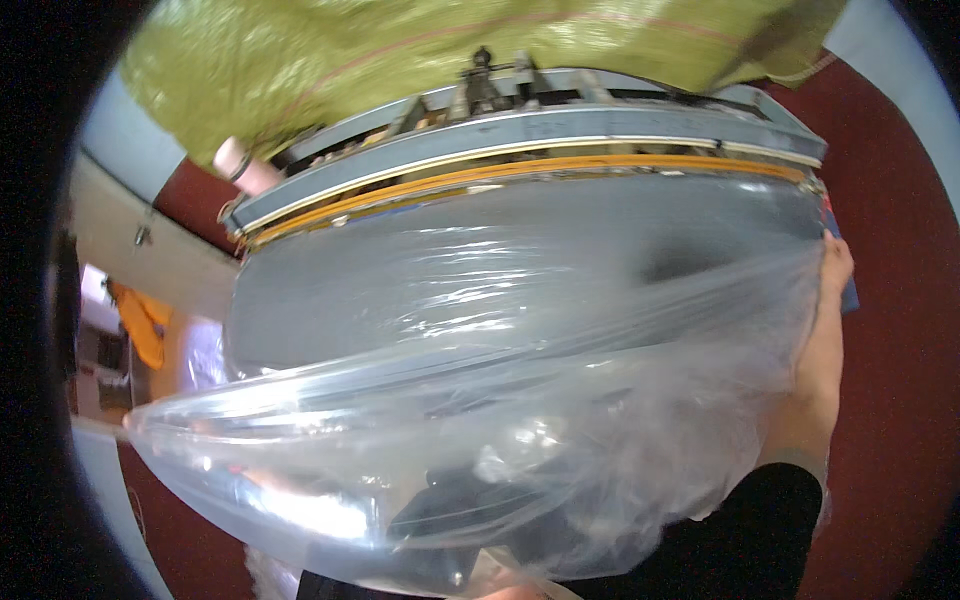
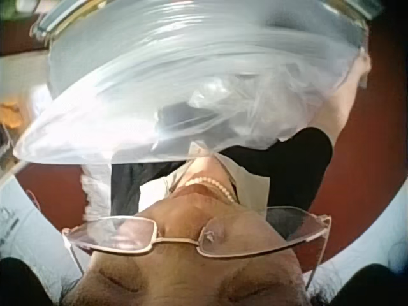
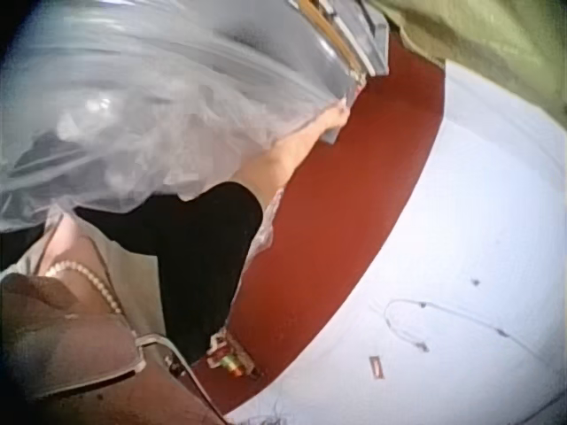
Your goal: Covering a large part with plastic film and preparing it for transport.
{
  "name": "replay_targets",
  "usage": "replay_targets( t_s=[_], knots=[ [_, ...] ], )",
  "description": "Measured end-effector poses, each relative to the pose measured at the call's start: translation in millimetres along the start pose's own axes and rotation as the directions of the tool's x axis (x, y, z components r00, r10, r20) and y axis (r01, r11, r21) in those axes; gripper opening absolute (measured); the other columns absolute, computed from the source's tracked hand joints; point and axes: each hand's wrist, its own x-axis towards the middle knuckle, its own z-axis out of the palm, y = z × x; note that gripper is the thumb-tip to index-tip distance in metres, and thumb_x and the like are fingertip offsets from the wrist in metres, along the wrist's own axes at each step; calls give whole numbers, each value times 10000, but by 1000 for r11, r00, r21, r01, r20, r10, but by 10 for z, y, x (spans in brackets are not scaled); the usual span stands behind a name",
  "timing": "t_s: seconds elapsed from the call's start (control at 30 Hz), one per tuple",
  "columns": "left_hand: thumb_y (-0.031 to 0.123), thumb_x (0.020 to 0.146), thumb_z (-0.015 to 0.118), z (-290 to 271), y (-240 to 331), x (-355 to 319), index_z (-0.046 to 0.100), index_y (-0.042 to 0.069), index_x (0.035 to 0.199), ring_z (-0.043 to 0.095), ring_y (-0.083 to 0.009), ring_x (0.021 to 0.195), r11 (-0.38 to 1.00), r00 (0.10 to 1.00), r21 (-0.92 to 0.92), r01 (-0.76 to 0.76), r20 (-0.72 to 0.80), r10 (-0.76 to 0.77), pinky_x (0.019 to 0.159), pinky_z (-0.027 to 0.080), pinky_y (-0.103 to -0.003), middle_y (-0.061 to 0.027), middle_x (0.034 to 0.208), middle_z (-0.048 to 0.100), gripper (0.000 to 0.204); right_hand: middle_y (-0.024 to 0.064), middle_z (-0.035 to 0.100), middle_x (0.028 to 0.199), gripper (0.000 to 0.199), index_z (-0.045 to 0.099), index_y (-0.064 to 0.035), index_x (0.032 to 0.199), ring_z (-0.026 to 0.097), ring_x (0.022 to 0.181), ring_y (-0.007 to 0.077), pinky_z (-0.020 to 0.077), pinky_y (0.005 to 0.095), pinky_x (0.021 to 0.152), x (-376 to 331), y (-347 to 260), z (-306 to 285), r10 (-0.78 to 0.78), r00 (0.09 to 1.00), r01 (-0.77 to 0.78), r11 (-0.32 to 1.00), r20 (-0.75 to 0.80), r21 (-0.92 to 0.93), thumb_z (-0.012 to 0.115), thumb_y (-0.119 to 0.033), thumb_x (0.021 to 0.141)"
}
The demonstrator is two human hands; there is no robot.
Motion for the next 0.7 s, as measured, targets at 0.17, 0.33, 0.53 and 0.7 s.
replay_targets(
  t_s=[0.17, 0.33, 0.53, 0.7],
  knots=[
    [126, 849, 469, -852, 659, -553, 505, 13, 1064, 550, -234, 873, 859, 825, 510, 44, -503, 257, 764, 432, -325, -145, 1014, 555, 245, 77, 558, 671, 393, 589, -6, 774, 482, 635, 146, 400, 286, 633, -14, 9, 6, -3, 1000, 5, 989, 16, -146, 560, -398, 792],
    [154, 845, 490, -1958, 1401, -1168, 502, 25, 1063, 562, -172, 790, 871, 608, 471, 140, -735, 300, 677, 449, -280, -75, 974, 571, 254, 103, 580, 760, 457, 580, 1, 852, 504, 714, 190, 404, 311, 694, 75, 142, -62, 51, 998, -42, 981, 43, -188, 542, -450, 785],
    [171, 765, 564, -2805, 1409, -315, 570, 62, 814, 543, -285, 664, -592, 857, 671, 447, -511, 69, 581, 441, -356, -91, 768, 587, 120, 111, 567, 765, 478, 567, -20, 855, 491, 702, 210, 402, 330, 680, 51, 22, -7, 84, 986, -40, 958, 146, -284, 510, -490, 791],
    [47, 678, 535, -2240, 742, 415, 517, 33, 841, 516, -295, 837, -560, 956, 798, 220, -63, 285, 635, 436, -383, -131, 825, 551, 165, 89, 548, 736, 472, 561, -15, 858, 475, 688, 180, 398, 308, 674, 118, 140, -43, 89, 992, -56, 949, 95, -310, 504, -480, 803]
  ],
)
